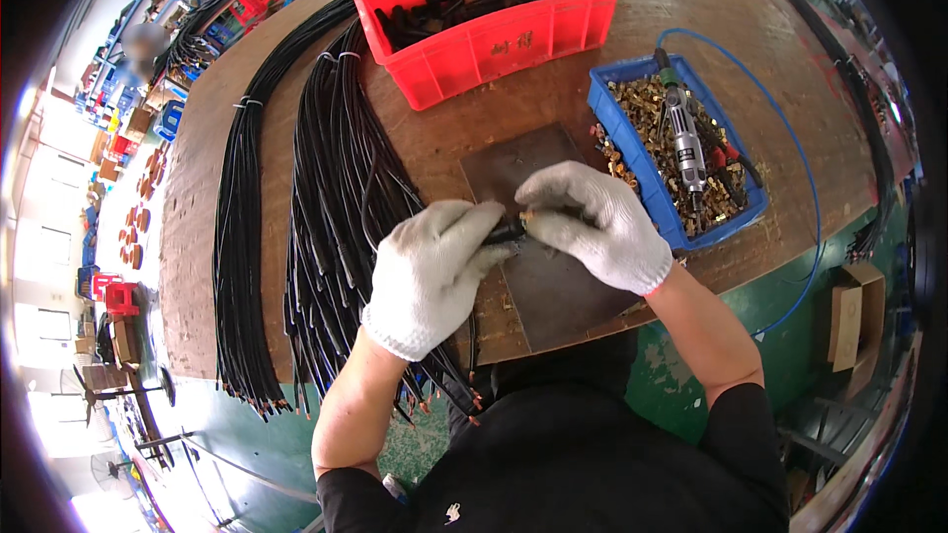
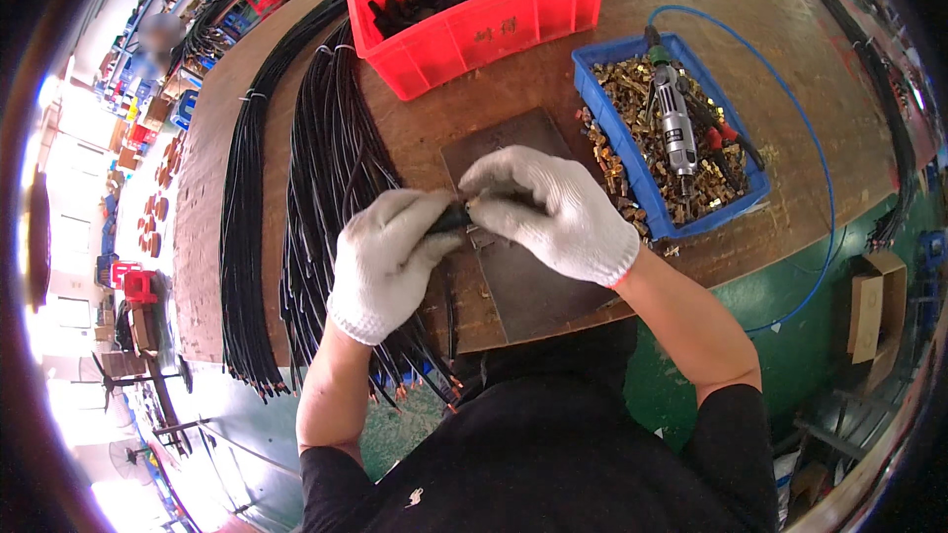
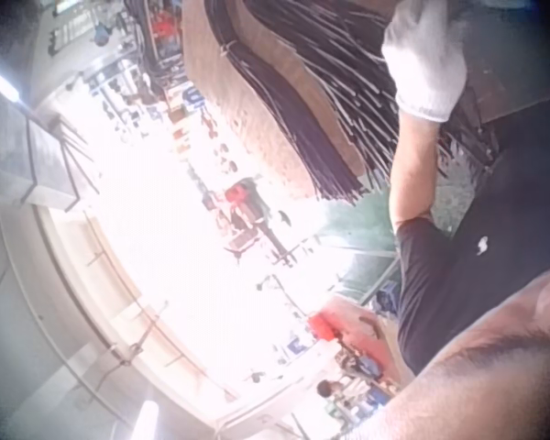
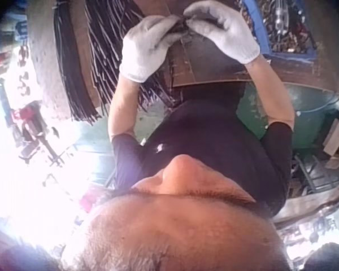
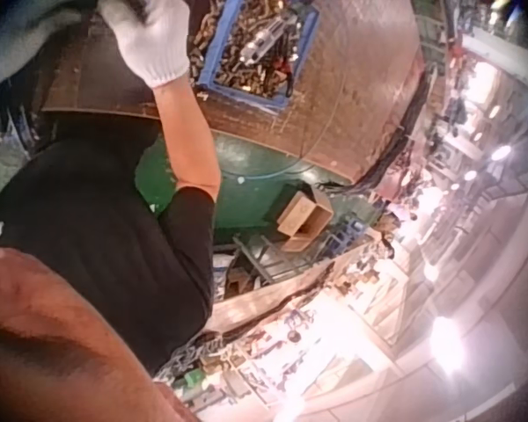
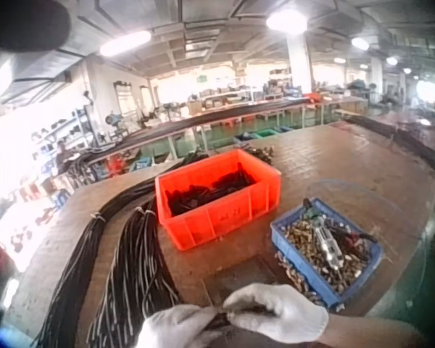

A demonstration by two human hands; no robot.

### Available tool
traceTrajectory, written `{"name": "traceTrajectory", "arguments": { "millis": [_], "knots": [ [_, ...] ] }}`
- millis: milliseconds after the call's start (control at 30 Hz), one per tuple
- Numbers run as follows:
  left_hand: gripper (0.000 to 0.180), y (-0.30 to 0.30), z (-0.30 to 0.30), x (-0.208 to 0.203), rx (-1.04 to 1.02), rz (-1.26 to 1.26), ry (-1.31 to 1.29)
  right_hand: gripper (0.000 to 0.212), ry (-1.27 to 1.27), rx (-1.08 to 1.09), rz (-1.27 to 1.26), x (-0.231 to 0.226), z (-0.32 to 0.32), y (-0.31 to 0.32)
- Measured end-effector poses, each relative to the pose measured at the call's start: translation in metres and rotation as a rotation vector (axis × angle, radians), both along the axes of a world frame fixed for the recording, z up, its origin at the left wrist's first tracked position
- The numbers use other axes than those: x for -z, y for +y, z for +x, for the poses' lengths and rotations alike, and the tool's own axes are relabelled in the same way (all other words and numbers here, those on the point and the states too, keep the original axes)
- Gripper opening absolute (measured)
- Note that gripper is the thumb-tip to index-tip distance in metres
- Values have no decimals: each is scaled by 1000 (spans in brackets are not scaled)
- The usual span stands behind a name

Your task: Manually assembling connectors and crimping them onto cable ends using a pneumatic tool on a workbench.

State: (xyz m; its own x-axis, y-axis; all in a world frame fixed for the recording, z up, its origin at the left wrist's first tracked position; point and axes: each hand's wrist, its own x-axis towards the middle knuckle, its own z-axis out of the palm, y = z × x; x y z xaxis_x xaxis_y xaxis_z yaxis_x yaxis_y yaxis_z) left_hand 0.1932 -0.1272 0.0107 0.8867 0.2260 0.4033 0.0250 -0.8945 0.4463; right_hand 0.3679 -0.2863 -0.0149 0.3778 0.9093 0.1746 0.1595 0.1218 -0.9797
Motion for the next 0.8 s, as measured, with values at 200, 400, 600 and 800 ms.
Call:
{"name": "traceTrajectory", "arguments": {
  "millis": [200,400,600,800],
  "knots": [
    [35,22,25,-10,-50,112,65,32,-331,180,31,8,-4,46],
    [24,8,22,14,-153,-3,-11,38,425,296,-115,28,38,74],
    [68,39,74,57,-233,-1131,-413,33,582,217,-91,59,12,101],
    [72,71,111,92,2,-1236,-220,48,593,496,-190,97,34,117]
  ]
}}
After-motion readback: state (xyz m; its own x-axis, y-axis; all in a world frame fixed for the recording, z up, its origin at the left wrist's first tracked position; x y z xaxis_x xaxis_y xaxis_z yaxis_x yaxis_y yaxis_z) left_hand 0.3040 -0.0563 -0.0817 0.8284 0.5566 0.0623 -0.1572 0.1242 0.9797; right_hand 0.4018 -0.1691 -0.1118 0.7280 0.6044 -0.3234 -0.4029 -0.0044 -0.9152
